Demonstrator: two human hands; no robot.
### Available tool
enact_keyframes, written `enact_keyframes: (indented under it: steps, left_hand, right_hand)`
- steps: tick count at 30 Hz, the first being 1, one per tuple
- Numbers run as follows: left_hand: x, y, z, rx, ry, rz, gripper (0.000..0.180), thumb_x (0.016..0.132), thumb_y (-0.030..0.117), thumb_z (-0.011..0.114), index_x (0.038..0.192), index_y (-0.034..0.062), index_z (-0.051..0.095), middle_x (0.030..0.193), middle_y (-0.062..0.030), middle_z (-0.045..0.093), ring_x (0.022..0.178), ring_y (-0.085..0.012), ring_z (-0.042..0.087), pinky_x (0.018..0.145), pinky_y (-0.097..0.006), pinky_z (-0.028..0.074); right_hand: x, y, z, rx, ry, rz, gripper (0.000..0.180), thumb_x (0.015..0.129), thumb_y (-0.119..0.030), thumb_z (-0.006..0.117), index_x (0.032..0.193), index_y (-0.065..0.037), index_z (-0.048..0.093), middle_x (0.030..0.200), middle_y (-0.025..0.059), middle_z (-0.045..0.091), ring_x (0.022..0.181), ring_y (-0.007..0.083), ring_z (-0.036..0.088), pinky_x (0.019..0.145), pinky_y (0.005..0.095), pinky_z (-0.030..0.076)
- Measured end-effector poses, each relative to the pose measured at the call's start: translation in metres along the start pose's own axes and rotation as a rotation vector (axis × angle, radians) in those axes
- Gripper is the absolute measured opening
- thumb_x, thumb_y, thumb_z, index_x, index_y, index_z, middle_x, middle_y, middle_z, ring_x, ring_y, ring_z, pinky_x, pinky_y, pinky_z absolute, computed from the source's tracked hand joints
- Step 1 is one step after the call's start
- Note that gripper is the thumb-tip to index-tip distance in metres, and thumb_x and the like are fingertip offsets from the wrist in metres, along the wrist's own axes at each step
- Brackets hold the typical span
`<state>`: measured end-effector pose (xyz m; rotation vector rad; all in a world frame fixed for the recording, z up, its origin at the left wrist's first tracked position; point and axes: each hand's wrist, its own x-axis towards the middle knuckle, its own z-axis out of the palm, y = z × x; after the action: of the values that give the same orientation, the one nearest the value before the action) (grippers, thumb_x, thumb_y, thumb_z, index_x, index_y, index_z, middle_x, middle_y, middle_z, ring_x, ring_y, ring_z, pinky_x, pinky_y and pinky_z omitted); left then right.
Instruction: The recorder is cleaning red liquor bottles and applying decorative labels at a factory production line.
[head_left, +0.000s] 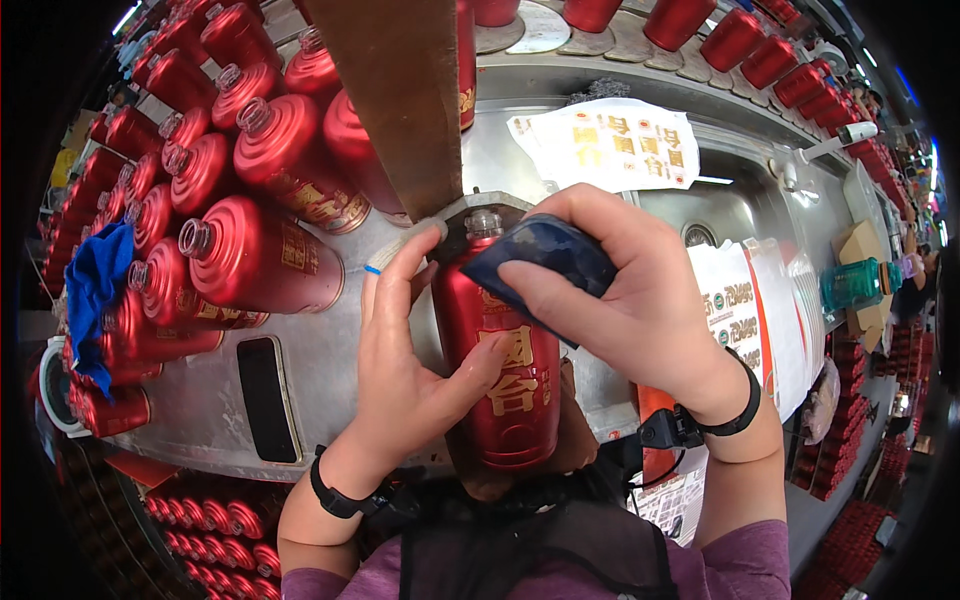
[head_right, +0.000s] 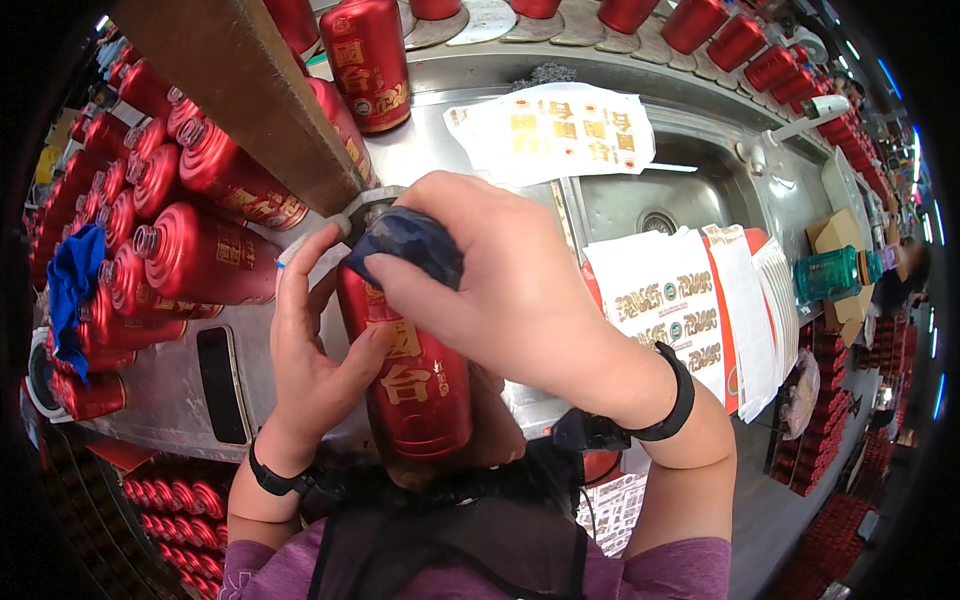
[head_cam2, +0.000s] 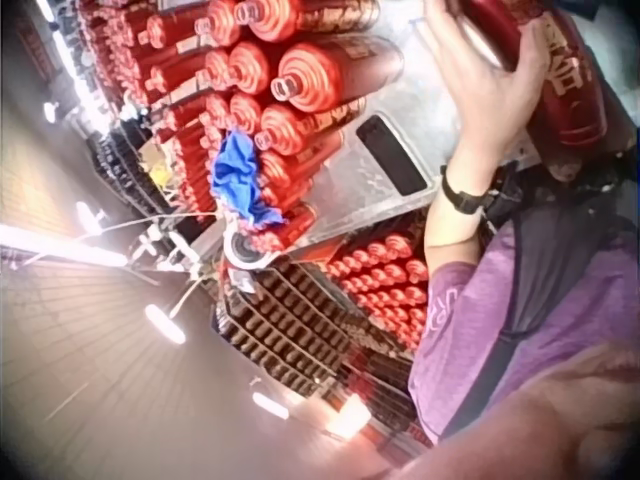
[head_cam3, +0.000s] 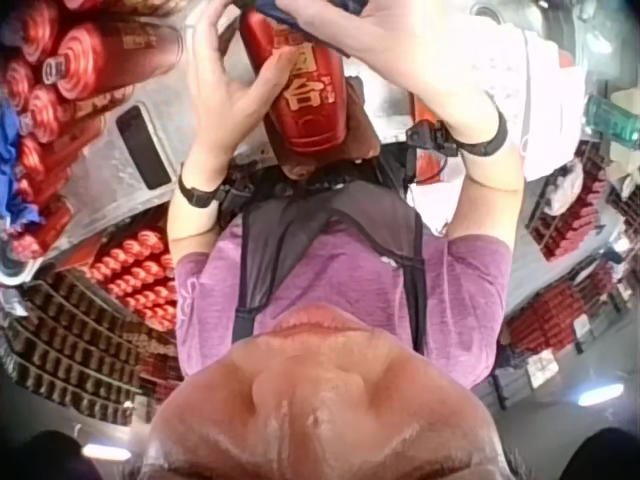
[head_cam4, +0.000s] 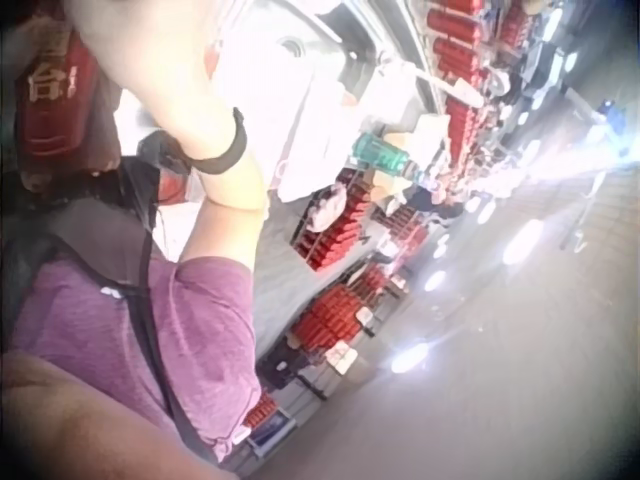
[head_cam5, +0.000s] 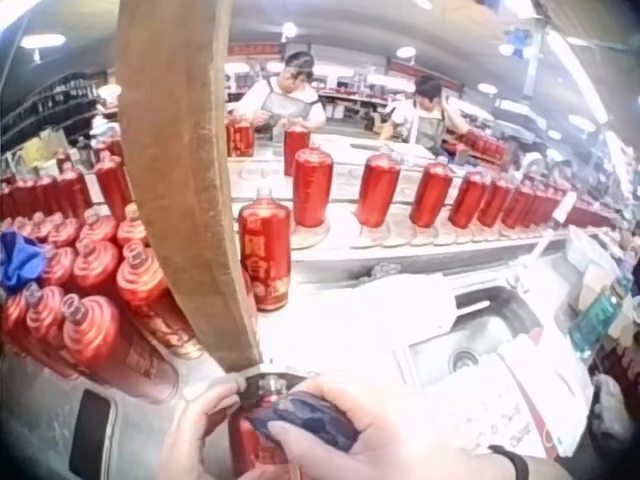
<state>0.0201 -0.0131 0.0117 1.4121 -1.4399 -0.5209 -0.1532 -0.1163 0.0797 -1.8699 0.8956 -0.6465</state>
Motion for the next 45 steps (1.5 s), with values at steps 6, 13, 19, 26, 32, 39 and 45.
enact_keyframes:
  steps: [6, 13, 19, 26, 32, 39, 45]
  left_hand:
    - [-0.001, 0.0, 0.002, -0.105, -0.08, -0.124, 0.074, 0.078, 0.026, 0.082, 0.137, 0.0004, 0.044, 0.124, -0.0189, 0.051, 0.111, -0.0298, 0.056, 0.097, -0.038, 0.047]
    - [-0.003, -0.003, 0.005, -0.209, -0.055, -0.138, 0.075, 0.077, 0.026, 0.083, 0.137, 0.003, 0.044, 0.118, -0.0174, 0.053, 0.106, -0.0278, 0.058, 0.089, -0.036, 0.05]
    - [-0.004, 0.0, 0.006, -0.188, -0.072, -0.144, 0.075, 0.078, 0.028, 0.083, 0.137, 0.0019, 0.044, 0.121, -0.0183, 0.052, 0.108, -0.0282, 0.057, 0.092, -0.037, 0.049]
    - [-0.025, -0.002, -0.011, -0.267, -0.216, -0.229, 0.121, 0.066, 0.043, 0.091, 0.154, 0.0017, 0.018, 0.141, -0.0257, 0.038, 0.129, -0.0389, 0.046, 0.106, -0.043, 0.041]
    - [-0.053, 0.004, -0.017, -0.067, -0.471, -0.023, 0.15, 0.058, 0.045, 0.094, 0.153, -0.0057, -0.009, 0.156, -0.0336, 0.014, 0.145, -0.0486, 0.02, 0.117, -0.05, 0.026]
    - [-0.06, -0.004, -0.008, -0.068, -0.366, 0.023, 0.146, 0.057, 0.04, 0.095, 0.155, -0.0031, -0.004, 0.154, -0.0339, 0.02, 0.14, -0.0492, 0.03, 0.111, -0.049, 0.035]
    - [-0.059, -0.005, -0.006, 0.031, -0.293, 0.116, 0.144, 0.056, 0.043, 0.094, 0.155, -0.0036, 0.0, 0.152, -0.034, 0.025, 0.137, -0.0501, 0.036, 0.108, -0.049, 0.039]
  right_hand:
    - [0.02, 0.007, -0.014, -0.383, 0.082, -0.132, 0.018, 0.083, -0.01, 0.073, 0.096, -0.001, 0.065, 0.08, 0.0037, 0.064, 0.074, 0.0078, 0.059, 0.069, 0.0241, 0.048]
    - [0.01, -0.004, 0.004, -0.368, 0.047, -0.303, 0.018, 0.082, -0.011, 0.074, 0.093, -0.001, 0.064, 0.081, 0.0045, 0.064, 0.074, 0.0115, 0.059, 0.07, 0.026, 0.047]
    - [0.009, 0.004, 0.004, -0.325, 0.168, -0.182, 0.02, 0.083, -0.015, 0.074, 0.092, 0.0, 0.063, 0.08, 0.0031, 0.063, 0.074, 0.009, 0.056, 0.069, 0.0251, 0.047]
    - [-0.018, 0.003, 0.0, -0.307, 0.046, -0.338, 0.018, 0.081, -0.01, 0.073, 0.099, -0.009, 0.071, 0.086, 0.0062, 0.064, 0.078, 0.019, 0.061, 0.07, 0.0314, 0.05]
    - [-0.084, -0.009, 0.009, -0.454, -0.242, -0.608, 0.03, 0.07, -0.016, 0.071, 0.098, -0.007, 0.073, 0.082, 0.0024, 0.061, 0.077, 0.0201, 0.058, 0.07, 0.036, 0.048]
    - [-0.023, -0.008, -0.006, -0.564, 0.137, -0.365, 0.016, 0.079, -0.012, 0.071, 0.094, -0.011, 0.072, 0.079, 0.0088, 0.056, 0.076, 0.0271, 0.058, 0.068, 0.0359, 0.048]
    - [-0.054, -0.002, 0.006, -0.605, -0.091, -0.751, 0.041, 0.059, -0.016, 0.069, 0.098, -0.004, 0.073, 0.083, 0.0036, 0.061, 0.075, 0.0216, 0.059, 0.062, 0.0321, 0.048]
